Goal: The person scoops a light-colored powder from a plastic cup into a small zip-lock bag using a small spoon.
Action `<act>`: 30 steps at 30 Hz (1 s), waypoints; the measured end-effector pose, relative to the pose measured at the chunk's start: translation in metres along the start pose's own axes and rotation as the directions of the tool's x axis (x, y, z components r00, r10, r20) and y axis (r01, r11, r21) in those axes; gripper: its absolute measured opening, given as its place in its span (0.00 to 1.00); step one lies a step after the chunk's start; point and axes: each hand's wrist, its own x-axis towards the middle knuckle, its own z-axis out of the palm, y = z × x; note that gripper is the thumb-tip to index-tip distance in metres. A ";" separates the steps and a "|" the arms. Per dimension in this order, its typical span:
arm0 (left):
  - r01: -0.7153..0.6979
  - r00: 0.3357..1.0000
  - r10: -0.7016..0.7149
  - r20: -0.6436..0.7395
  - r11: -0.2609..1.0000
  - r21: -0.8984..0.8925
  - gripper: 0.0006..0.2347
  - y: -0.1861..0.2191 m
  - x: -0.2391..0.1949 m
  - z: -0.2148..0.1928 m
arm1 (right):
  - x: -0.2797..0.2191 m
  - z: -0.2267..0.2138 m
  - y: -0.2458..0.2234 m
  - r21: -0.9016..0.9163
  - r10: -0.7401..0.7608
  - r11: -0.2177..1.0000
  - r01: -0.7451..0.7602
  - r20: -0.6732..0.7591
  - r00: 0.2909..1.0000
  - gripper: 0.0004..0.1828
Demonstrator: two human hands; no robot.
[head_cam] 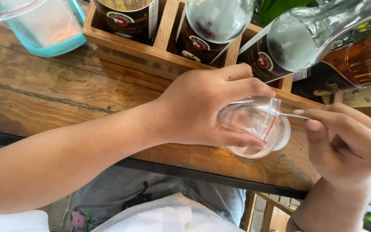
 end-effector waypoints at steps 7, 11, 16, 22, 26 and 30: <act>-0.043 0.999 0.043 -0.026 0.999 -0.010 0.26 0.001 0.000 -0.002 | -0.006 0.002 0.006 -0.023 -0.019 1.000 0.019 0.001 1.000 0.14; -0.068 0.996 0.068 -0.061 0.998 0.010 0.25 -0.001 -0.001 -0.001 | -0.005 0.004 0.003 -0.050 -0.099 0.994 0.095 -0.070 0.993 0.19; -0.077 0.996 0.077 -0.053 0.997 0.016 0.26 -0.004 -0.001 0.001 | -0.004 0.006 -0.003 -0.018 -0.057 0.998 0.056 -0.062 0.996 0.21; -0.010 0.999 0.010 0.032 1.000 0.019 0.34 0.000 0.003 -0.002 | -0.002 0.007 -0.006 -0.058 -0.049 0.997 0.043 -0.105 0.993 0.21; 0.012 0.992 -0.010 0.125 1.000 -0.019 0.37 -0.001 0.004 -0.002 | -0.005 0.008 -0.014 -0.094 0.103 0.990 -0.108 -0.064 0.993 0.21; -0.010 0.994 0.013 0.112 1.000 -0.029 0.31 0.000 0.005 -0.004 | -0.012 0.008 -0.013 -0.109 0.157 0.980 -0.168 -0.107 0.982 0.22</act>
